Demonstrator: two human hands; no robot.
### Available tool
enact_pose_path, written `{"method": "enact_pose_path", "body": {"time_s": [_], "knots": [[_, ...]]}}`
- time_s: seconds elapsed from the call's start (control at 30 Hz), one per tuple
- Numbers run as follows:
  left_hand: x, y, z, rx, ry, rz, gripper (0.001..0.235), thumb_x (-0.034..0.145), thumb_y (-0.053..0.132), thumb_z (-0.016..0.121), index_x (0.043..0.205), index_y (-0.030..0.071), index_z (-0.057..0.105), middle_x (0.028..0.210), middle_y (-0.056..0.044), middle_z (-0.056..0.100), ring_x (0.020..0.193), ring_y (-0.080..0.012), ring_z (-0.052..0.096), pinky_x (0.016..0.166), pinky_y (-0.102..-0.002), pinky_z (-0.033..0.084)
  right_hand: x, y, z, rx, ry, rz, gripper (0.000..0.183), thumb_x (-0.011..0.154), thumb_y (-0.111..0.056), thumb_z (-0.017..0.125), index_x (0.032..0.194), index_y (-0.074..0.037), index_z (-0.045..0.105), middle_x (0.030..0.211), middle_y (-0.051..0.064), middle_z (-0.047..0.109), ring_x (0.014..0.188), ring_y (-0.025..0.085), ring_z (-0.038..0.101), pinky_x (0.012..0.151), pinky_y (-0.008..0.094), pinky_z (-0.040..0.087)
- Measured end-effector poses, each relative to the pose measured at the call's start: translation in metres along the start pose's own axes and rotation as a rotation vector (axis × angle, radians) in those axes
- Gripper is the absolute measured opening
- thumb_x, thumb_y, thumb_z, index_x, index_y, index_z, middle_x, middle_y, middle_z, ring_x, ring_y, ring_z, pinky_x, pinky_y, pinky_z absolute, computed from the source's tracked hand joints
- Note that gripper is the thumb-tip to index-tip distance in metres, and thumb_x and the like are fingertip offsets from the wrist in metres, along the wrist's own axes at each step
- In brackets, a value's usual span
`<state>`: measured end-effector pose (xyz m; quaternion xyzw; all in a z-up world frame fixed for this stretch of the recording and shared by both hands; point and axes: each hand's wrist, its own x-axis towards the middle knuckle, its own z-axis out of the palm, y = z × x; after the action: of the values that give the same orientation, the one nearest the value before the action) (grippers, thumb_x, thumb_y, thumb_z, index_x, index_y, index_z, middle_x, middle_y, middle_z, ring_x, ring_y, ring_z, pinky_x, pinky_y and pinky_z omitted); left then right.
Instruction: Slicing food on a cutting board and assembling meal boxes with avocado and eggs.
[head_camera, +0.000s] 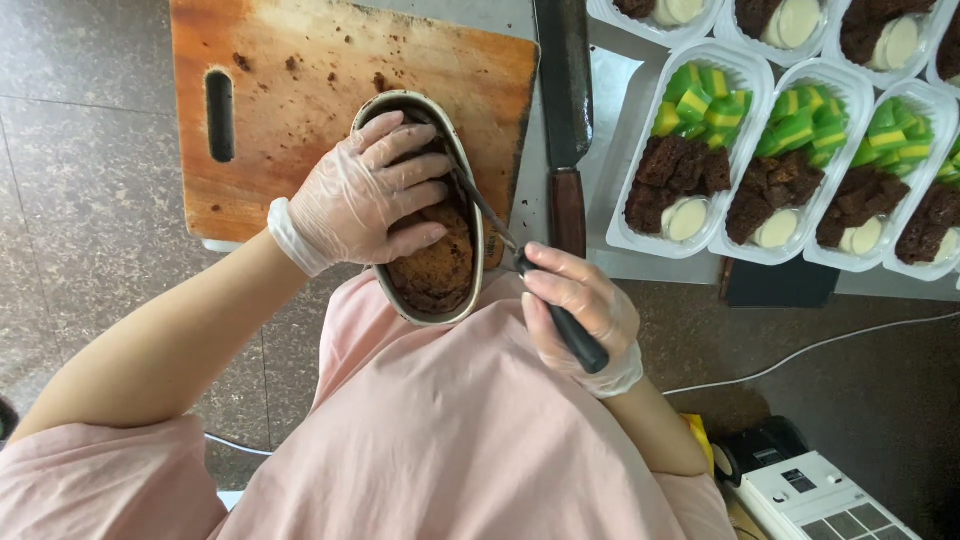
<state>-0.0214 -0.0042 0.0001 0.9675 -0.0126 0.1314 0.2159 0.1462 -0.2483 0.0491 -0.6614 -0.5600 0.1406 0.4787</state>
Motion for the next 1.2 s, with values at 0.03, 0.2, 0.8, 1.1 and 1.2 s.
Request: {"method": "enact_pose_path", "body": {"time_s": [0.03,0.2,0.8,1.1,1.2], "knots": [[-0.001,-0.002,0.002,-0.004,-0.004,0.004,0.035,0.089,0.043,0.073,0.101,0.01,0.078,0.129,-0.01,0.068,0.13,-0.0347,0.055,0.12,-0.052,0.037,-0.002,0.002,0.003,-0.002,0.004,0.006,0.022,0.094,0.0,0.073,0.114,-0.003,0.064,0.124,0.014,0.07,0.108,0.025,0.076,0.092,0.031,0.067],[-0.007,-0.006,0.006,-0.1,0.045,0.007,0.034,0.092,0.04,0.075,0.103,0.007,0.077,0.117,-0.009,0.071,0.122,-0.0327,0.062,0.119,-0.051,0.041,0.003,0.002,0.018,-0.107,-0.135,-0.11,0.027,0.091,-0.002,0.077,0.115,-0.004,0.064,0.125,0.014,0.067,0.103,0.023,0.076,0.087,0.028,0.066],[-0.005,0.003,0.002,-0.076,0.096,-0.1,0.034,0.087,0.04,0.078,0.1,0.009,0.075,0.114,-0.009,0.069,0.119,-0.0314,0.06,0.107,-0.048,0.045,0.005,0.053,0.045,0.23,-0.018,0.137,0.012,0.096,0.005,0.07,0.102,-0.002,0.064,0.11,0.013,0.073,0.108,0.025,0.076,0.095,0.033,0.064],[-0.006,0.006,0.003,-0.025,0.101,-0.116,0.03,0.084,0.038,0.08,0.095,0.01,0.075,0.112,-0.007,0.07,0.116,-0.0292,0.06,0.108,-0.047,0.046,0.012,0.033,0.047,0.04,-0.034,-0.066,0.014,0.096,0.004,0.073,0.103,-0.001,0.062,0.113,0.018,0.07,0.111,0.026,0.073,0.093,0.034,0.065],[-0.006,0.005,0.003,-0.042,0.12,-0.113,0.031,0.084,0.037,0.081,0.098,0.01,0.075,0.113,-0.007,0.069,0.118,-0.0298,0.06,0.108,-0.047,0.046,0.014,0.037,0.049,-0.005,-0.08,-0.07,0.014,0.095,0.003,0.073,0.102,-0.002,0.063,0.11,0.016,0.07,0.108,0.025,0.072,0.091,0.035,0.064]]}}
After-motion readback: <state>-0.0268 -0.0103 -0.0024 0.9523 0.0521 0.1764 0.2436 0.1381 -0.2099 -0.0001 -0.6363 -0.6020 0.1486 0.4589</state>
